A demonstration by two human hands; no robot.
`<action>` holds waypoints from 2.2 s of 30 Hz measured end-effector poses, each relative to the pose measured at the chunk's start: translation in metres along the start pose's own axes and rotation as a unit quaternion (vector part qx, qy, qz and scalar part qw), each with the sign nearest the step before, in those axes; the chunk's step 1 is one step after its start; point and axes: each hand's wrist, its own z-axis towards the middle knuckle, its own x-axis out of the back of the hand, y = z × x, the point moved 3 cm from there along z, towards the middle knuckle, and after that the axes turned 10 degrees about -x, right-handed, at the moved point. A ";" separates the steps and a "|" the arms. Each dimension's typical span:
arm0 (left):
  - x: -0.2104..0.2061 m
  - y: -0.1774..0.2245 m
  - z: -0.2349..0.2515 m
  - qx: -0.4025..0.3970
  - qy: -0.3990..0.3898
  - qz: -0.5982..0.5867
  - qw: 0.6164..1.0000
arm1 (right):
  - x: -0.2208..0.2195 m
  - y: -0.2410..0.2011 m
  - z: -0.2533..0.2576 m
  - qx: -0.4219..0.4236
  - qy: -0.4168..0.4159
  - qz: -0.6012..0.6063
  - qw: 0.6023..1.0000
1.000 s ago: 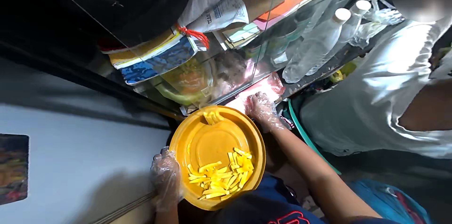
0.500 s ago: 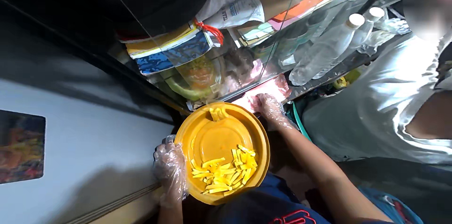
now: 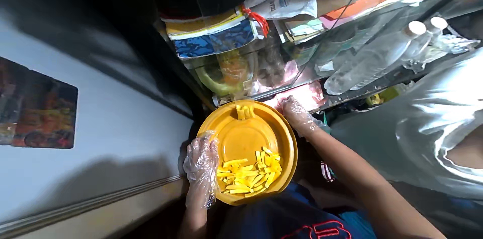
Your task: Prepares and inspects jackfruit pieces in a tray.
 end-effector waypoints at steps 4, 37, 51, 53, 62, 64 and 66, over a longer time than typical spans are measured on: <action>-0.003 -0.005 -0.008 0.005 0.002 -0.017 1.000 | 0.005 -0.003 -0.002 -0.031 -0.013 0.021 0.999; -0.015 -0.049 0.031 0.117 -0.048 -0.064 0.990 | -0.022 0.021 -0.008 0.063 0.109 0.294 0.947; -0.007 -0.044 0.022 0.200 -0.030 -0.098 0.974 | -0.031 -0.008 0.015 0.135 0.040 0.104 0.985; -0.007 -0.044 0.022 0.184 -0.031 -0.105 0.977 | -0.031 -0.002 0.016 0.136 0.065 0.090 0.985; -0.006 -0.040 0.034 0.176 -0.073 -0.066 0.979 | -0.026 -0.005 0.022 0.165 0.041 0.095 0.981; -0.009 -0.043 0.032 0.165 -0.072 -0.061 0.982 | -0.026 -0.007 0.023 0.187 0.013 0.098 0.977; -0.013 -0.047 0.031 0.158 -0.065 -0.059 0.984 | -0.025 -0.009 0.027 0.187 -0.005 0.088 0.978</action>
